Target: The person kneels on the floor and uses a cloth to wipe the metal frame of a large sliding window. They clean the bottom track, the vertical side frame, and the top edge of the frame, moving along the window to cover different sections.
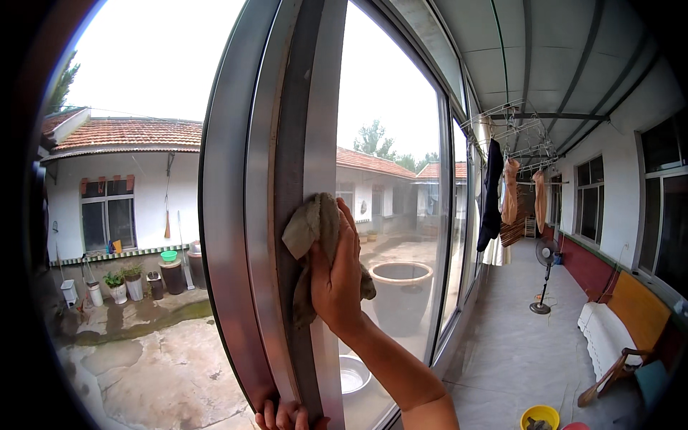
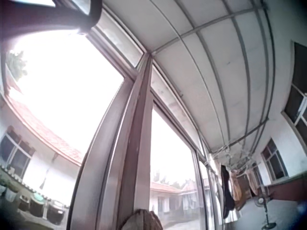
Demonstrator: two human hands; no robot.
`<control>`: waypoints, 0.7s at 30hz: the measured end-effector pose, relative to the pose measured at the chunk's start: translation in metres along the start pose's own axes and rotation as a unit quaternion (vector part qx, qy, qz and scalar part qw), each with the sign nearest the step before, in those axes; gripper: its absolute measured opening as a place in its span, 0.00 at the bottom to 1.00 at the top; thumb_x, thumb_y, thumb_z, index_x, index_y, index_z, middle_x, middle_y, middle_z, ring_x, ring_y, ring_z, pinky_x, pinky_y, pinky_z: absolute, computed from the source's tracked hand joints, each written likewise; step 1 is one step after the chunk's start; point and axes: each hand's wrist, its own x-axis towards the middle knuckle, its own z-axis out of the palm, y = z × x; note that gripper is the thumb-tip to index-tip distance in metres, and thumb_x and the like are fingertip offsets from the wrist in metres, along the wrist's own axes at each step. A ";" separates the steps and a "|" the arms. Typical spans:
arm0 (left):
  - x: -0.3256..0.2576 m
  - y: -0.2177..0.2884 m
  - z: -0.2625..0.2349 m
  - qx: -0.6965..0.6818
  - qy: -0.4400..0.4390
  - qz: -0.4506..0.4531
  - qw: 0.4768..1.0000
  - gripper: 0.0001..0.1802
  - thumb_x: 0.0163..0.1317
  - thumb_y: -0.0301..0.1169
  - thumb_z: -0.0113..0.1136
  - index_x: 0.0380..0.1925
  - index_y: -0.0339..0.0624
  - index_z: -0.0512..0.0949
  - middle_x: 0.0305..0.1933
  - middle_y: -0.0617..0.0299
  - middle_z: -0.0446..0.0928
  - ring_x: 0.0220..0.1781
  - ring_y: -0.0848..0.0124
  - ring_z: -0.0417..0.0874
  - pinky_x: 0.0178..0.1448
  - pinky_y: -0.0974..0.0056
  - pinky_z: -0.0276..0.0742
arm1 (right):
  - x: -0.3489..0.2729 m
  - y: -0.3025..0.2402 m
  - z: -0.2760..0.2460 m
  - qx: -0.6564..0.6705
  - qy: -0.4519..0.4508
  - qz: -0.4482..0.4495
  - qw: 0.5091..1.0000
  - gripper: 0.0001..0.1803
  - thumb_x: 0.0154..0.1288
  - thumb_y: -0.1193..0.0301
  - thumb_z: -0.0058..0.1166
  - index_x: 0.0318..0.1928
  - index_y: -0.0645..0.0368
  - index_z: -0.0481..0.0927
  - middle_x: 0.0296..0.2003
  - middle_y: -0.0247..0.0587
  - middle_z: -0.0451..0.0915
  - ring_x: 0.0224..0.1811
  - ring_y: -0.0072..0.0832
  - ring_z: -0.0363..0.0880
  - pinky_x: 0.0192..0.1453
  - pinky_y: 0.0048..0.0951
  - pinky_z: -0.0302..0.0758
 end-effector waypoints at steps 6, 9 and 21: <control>0.000 -0.004 -0.015 0.004 -0.004 -0.008 1.000 0.26 0.59 0.42 0.70 0.55 0.49 0.74 0.61 0.53 0.72 0.65 0.46 0.69 0.69 0.40 0.55 | 0.090 -0.021 0.015 0.034 0.003 0.017 0.999 0.25 0.80 0.65 0.41 0.70 0.65 0.60 0.63 0.57 0.70 0.67 0.51 0.70 0.70 0.46 0.65; 0.001 -0.002 -0.008 -0.016 -0.007 -0.012 1.000 0.25 0.59 0.40 0.70 0.55 0.50 0.74 0.61 0.52 0.72 0.65 0.47 0.70 0.69 0.40 0.55 | 0.136 -0.018 0.018 0.011 0.018 -0.017 1.000 0.21 0.79 0.64 0.43 0.64 0.64 0.65 0.57 0.57 0.74 0.60 0.49 0.75 0.65 0.44 0.69; 0.006 -0.001 -0.013 0.000 -0.019 -0.007 1.000 0.24 0.59 0.41 0.70 0.54 0.51 0.76 0.60 0.52 0.73 0.63 0.52 0.74 0.74 0.47 0.52 | 0.365 0.004 0.036 0.188 -0.039 0.050 0.980 0.16 0.74 0.60 0.43 0.51 0.51 0.81 0.32 0.38 0.81 0.32 0.31 0.80 0.34 0.36 0.77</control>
